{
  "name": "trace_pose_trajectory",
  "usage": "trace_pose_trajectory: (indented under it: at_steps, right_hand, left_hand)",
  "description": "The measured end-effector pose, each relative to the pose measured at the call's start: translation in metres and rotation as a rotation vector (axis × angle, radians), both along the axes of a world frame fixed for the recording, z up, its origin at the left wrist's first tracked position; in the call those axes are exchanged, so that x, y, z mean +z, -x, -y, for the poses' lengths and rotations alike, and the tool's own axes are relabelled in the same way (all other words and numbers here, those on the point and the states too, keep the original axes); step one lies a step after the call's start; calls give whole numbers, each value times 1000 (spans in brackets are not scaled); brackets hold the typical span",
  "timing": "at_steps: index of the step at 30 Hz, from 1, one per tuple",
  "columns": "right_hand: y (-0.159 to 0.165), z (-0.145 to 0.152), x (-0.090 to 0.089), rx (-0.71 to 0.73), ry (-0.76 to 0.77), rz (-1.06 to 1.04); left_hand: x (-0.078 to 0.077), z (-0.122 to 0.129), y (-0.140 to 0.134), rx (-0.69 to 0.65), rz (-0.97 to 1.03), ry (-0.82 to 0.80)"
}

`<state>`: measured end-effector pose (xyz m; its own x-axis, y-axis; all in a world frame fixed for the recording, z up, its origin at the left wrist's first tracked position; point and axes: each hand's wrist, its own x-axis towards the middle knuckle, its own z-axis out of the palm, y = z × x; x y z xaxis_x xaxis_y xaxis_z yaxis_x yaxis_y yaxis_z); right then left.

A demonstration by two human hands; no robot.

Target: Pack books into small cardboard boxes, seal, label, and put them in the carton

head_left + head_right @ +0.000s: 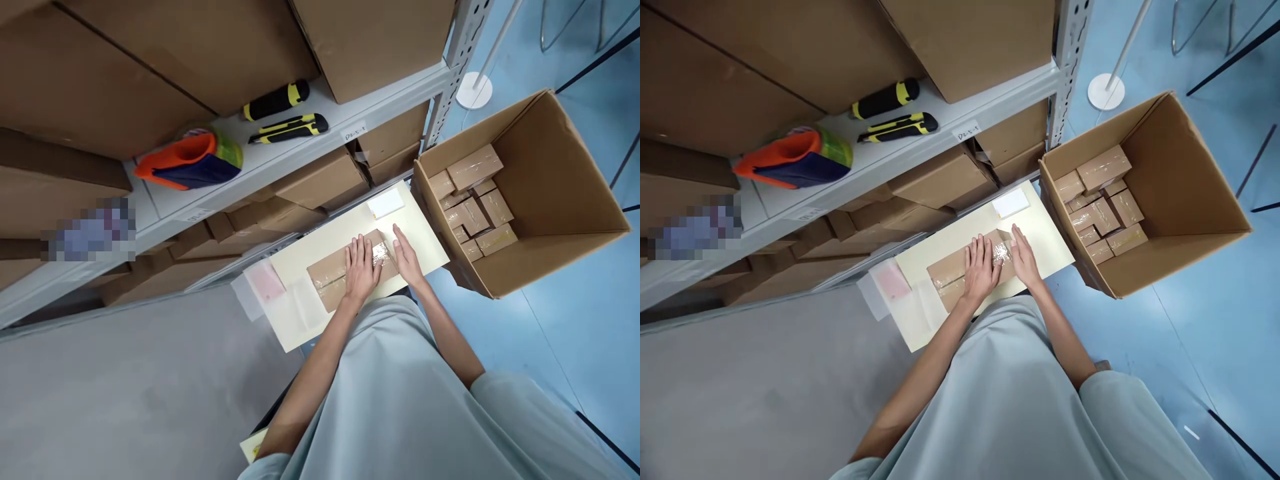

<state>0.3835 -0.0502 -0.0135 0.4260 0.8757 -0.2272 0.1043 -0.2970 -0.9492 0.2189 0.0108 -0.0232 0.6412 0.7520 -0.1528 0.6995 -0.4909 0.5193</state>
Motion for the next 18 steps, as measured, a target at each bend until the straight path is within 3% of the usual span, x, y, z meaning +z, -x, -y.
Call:
trace_pose_trajectory:
  at_steps: [6,9,14,18]
  right_hand:
    - [22,-30,-8,227,-31,48]
    - [21,-41,-19,220,5,9]
    - [6,-44,-32,183,112,-239]
    - [0,-46,-39,213,151,-270]
  left_hand:
    - [-10,0,2,1,-16,-11]
    - [-9,1,1,2,0,-1]
    - [-6,1,-2,24,38,11]
    - [-9,1,-4,22,70,13]
